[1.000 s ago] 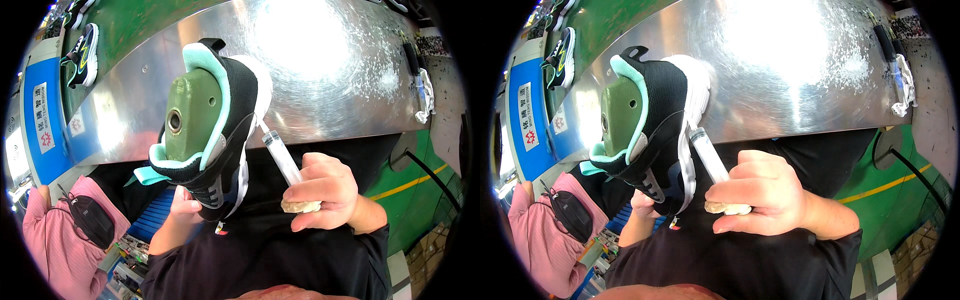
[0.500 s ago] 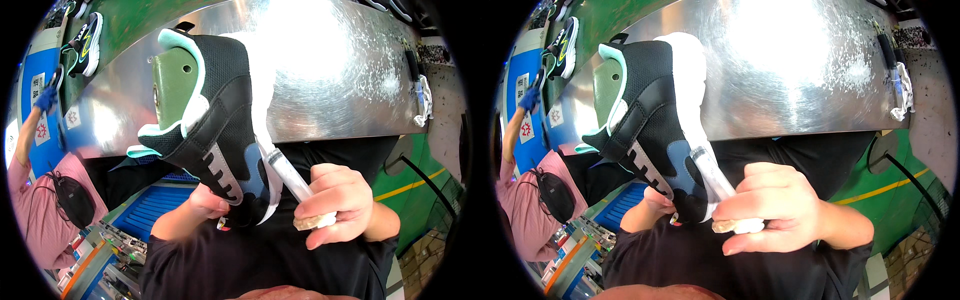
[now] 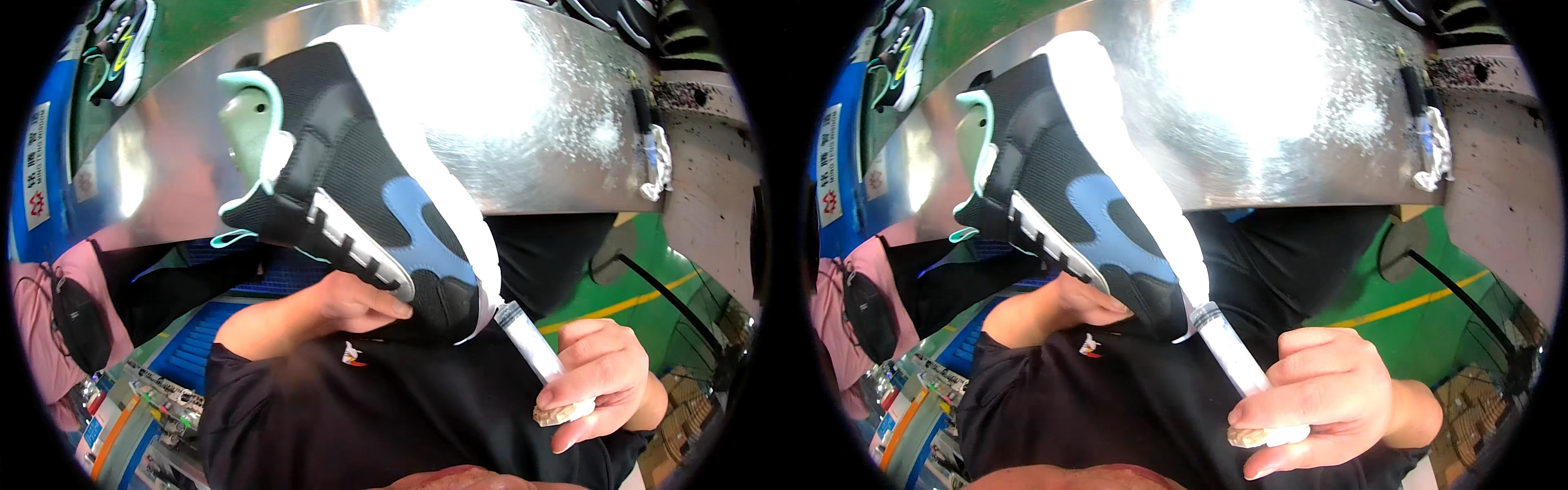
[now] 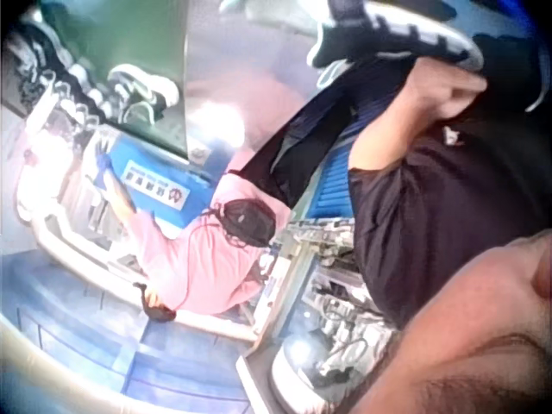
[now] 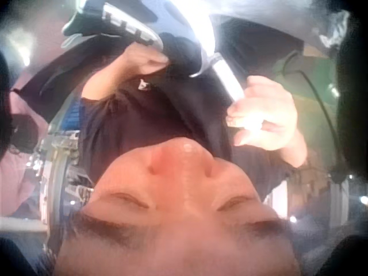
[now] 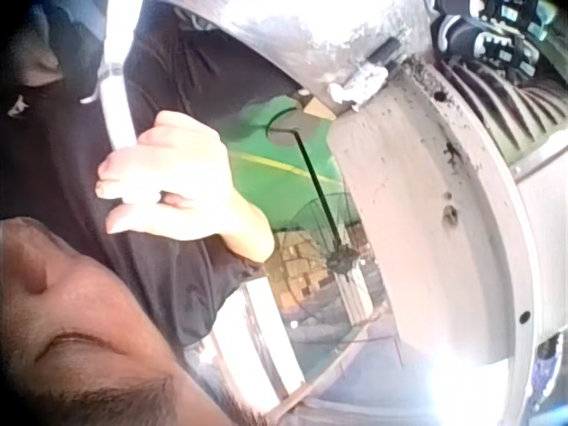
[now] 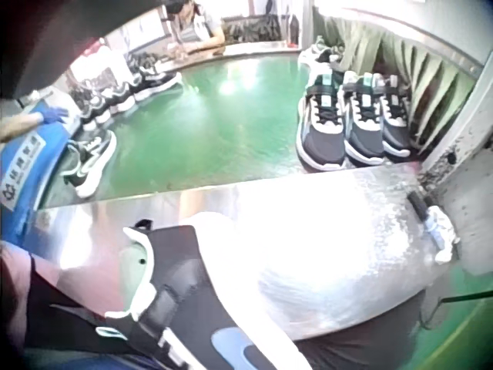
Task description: The person injects a clear liquid into the seams of multiple sneakers using a syringe. They handle each shoe one at a time, rotate it to access different seam areas, and place it back on the table after injection. The person refills the syringe from a white bottle and wipes the syringe tip with a tissue during the process.
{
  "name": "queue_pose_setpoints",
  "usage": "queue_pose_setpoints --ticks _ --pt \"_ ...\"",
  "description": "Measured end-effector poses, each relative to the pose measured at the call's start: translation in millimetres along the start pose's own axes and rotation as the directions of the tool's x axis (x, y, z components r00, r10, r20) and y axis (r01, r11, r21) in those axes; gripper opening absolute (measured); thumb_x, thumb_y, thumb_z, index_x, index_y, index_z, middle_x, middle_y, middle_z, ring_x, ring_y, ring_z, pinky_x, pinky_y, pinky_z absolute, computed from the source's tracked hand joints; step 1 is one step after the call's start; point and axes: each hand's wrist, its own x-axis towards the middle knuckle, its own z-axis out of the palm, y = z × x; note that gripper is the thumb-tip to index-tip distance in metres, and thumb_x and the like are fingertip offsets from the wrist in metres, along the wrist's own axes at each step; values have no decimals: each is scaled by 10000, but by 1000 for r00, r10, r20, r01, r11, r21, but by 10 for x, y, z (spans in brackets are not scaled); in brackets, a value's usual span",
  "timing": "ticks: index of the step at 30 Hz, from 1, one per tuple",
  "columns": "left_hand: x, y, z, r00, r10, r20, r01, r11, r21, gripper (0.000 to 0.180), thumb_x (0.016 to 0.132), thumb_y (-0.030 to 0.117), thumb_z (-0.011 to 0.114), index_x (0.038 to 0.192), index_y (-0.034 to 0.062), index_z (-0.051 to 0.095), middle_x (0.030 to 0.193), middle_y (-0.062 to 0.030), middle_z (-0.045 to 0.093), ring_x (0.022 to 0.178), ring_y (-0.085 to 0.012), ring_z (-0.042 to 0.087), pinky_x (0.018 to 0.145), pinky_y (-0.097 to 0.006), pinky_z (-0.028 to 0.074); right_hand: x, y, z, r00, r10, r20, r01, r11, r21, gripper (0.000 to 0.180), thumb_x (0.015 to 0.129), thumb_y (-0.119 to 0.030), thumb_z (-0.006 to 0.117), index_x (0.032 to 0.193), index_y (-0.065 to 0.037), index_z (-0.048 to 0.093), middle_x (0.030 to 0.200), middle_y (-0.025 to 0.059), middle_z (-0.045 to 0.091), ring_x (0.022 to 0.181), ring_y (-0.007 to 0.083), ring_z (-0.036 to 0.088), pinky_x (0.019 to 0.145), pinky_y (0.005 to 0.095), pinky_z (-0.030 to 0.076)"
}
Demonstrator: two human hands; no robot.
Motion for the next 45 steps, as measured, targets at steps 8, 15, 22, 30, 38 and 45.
queue_pose_setpoints --ticks 8,15,22,30,38,45 --pt "543 17 192 940 207 269 -241 966 96 371 831 -52 578 1198 -4 552 1191 -126 592 1116 -234 559 983 -347 429 -263 -244 12 995 -56 -80 37 976 -215 367 713 -263 801 940 -2 677 693 40 629 450 125 403 418 267 260" --pt "859 66 285 906 239 350 -245 969 -26 335 819 -57 589 1149 2 582 1172 -134 601 1124 -264 558 985 -387 441 -418 -223 63 976 -186 -110 109 865 -490 377 708 -288 800 904 5 666 642 25 583 426 115 363 407 268 234" --pt "1028 116 383 887 268 376 -283 959 -16 324 862 -36 572 1176 44 569 1186 -90 598 1128 -212 552 1010 -376 430 -405 -55 126 952 -267 -147 115 762 -637 346 672 -284 815 852 -25 674 627 3 568 428 111 323 407 260 219" --pt "1029 184 584 919 265 293 -275 961 -7 278 872 11 588 1149 32 587 1116 -94 629 1054 -204 600 902 -322 508 -320 200 203 922 -384 -51 128 427 -895 246 670 -183 795 858 -101 660 561 -51 348 445 83 279 369 225 205" --pt "1020 167 630 906 308 291 -326 945 13 368 900 125 579 1240 3 510 1211 -194 566 1101 -311 582 864 -319 556 -281 304 187 927 -374 13 120 263 -957 239 689 -180 778 872 -105 646 564 -52 375 439 82 287 372 225 216" --pt "1038 168 643 913 320 251 -333 943 9 405 883 131 600 1255 9 498 1169 -188 593 1088 -323 588 840 -344 556 -367 294 202 902 -430 40 155 235 -960 315 659 -220 813 887 -102 631 598 -58 478 438 80 306 402 226 199"
